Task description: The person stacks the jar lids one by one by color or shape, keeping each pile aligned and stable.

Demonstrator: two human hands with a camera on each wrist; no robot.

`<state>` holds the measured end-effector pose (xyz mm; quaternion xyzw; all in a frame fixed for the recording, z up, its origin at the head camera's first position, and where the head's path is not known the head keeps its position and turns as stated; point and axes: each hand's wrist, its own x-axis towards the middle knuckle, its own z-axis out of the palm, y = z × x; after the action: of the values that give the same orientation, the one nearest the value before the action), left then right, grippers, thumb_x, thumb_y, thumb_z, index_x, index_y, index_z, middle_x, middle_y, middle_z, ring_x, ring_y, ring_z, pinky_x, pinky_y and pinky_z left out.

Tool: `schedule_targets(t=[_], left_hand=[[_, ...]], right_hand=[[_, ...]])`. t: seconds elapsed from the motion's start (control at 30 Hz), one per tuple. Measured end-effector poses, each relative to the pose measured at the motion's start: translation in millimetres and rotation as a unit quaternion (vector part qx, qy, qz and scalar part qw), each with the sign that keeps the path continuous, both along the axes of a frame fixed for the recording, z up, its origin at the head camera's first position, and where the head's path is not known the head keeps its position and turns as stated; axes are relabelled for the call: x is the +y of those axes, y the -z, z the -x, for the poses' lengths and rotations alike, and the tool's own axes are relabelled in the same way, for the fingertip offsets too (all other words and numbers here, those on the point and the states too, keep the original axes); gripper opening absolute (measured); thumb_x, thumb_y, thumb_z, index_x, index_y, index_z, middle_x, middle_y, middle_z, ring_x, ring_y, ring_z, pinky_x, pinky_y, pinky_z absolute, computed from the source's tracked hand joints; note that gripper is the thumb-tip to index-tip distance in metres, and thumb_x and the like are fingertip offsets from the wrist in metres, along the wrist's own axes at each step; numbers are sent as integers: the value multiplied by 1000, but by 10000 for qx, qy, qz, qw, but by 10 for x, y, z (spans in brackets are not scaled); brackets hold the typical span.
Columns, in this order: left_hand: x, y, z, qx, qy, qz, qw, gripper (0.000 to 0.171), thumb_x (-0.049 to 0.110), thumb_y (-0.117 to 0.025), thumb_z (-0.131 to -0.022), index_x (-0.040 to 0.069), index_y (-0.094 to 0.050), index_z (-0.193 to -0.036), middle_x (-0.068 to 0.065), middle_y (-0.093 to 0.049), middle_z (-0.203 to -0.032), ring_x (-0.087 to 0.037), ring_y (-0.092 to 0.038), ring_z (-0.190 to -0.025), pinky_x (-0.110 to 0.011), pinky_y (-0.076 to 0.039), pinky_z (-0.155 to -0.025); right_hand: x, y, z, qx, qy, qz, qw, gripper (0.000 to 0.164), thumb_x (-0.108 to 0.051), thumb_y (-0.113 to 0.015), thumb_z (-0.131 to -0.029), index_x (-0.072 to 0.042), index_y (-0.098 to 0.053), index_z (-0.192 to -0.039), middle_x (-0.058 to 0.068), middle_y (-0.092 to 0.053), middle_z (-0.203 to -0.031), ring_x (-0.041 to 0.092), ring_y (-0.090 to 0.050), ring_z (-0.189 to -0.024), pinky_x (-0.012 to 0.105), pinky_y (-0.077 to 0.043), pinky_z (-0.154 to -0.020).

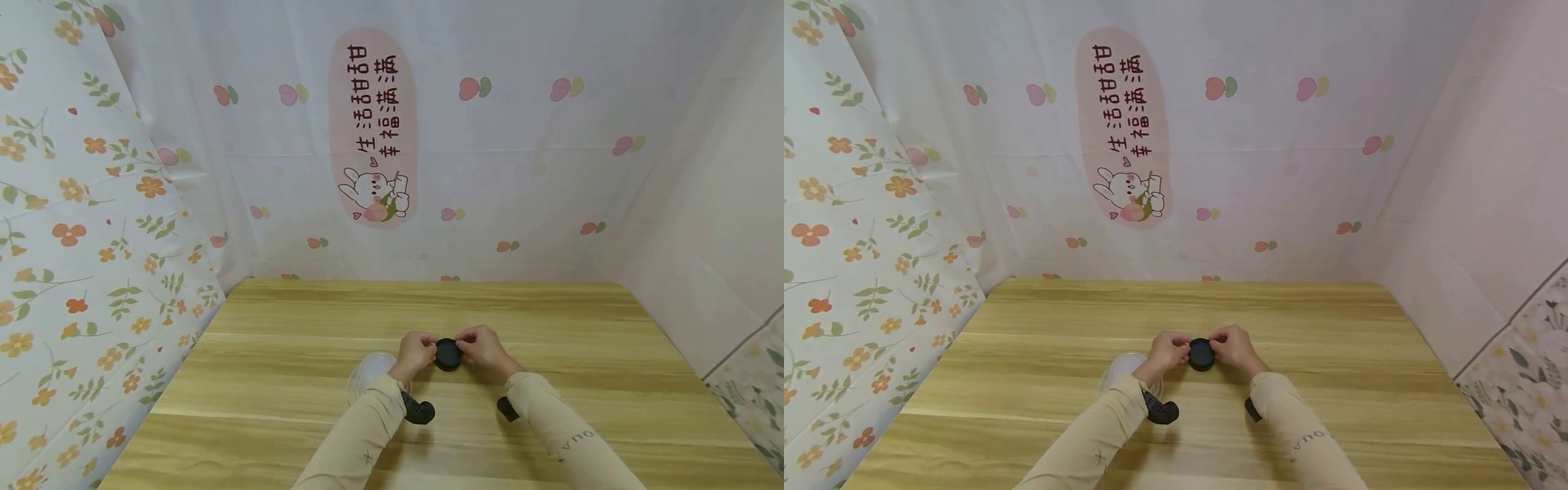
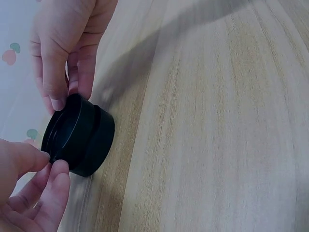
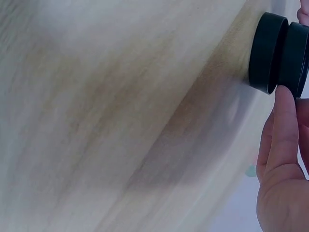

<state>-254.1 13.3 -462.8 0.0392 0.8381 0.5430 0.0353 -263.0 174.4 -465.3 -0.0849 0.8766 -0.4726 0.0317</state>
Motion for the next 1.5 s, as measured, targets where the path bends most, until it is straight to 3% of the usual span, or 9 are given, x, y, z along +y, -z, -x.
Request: schedule_targets(t=[0.33,0.7,0.77,0.8,0.93,1.0,1.03,1.3,1.5], left_hand=[[-13,16,-16,96,63,357,9993,15,-7,-56,-78,-4,-68,-88,-10,-60,-63,-6,-46,-48,-16,-36,-42],[-1,-13,-39,235,96,506,9984,17,-6,-56,-79,-3,-67,-91,-8,-60,-65,-8,-50,-51,-17,-39,-43],[12,310,153,525,149,480,9974,18,-5,-56,-77,1,-68,-90,-4,-59,-63,-7,-51,-49,-17,-39,-42],[37,380,183,636,134,625,9959,19,-5,-56,-77,2,-68,-90,-4,-60,-65,-8,-53,-51,-19,-41,-43],[96,1242,738,767,132,745,9942,19,-1,-57,-76,8,-69,-88,2,-60,-65,-8,-55,-51,-21,-43,-43],[122,1376,835,644,58,919,9937,18,1,-58,-77,9,-69,-89,0,-62,-67,-9,-56,-52,-23,-44,-44],[116,1526,941,653,75,863,9941,16,3,-59,-76,9,-69,-87,2,-60,-64,-8,-55,-50,-22,-43,-42],[65,1477,868,1007,351,695,9919,13,8,-59,-75,17,-68,-78,10,-55,-55,-3,-50,-46,-19,-39,-39],[76,1433,840,930,360,953,9904,13,8,-58,-78,10,-69,-86,0,-61,-62,-10,-55,-49,-24,-41,-41]], right_hand=[[-24,56,10,-328,257,59,9991,12,4,-57,-82,8,-64,-90,15,-62,-84,19,-60,-72,26,-51,-59],[1,61,16,-4,126,-84,9999,10,4,-58,-81,9,-65,-86,14,-63,-79,17,-60,-67,25,-51,-55],[5,52,12,6,87,-102,9999,11,4,-57,-81,9,-65,-87,14,-63,-79,18,-60,-66,25,-51,-55],[4,47,7,-14,93,-97,9999,11,4,-58,-81,9,-65,-87,14,-63,-79,17,-60,-66,25,-51,-55],[3,35,0,-108,102,-85,9999,12,3,-57,-81,8,-65,-88,13,-63,-81,18,-59,-68,25,-51,-56],[1,33,-2,-163,126,-67,9998,12,3,-57,-81,8,-65,-89,13,-62,-81,18,-59,-68,25,-51,-56],[1,33,-2,-174,126,-67,9997,12,3,-57,-82,8,-65,-89,13,-62,-82,18,-59,-69,25,-51,-56],[7,62,-5,-218,189,-192,9994,12,2,-58,-82,6,-66,-88,13,-63,-83,15,-58,-67,24,-50,-56],[1,59,-14,-170,184,-206,9995,11,1,-58,-82,5,-66,-88,12,-63,-83,16,-59,-68,24,-50,-56]])
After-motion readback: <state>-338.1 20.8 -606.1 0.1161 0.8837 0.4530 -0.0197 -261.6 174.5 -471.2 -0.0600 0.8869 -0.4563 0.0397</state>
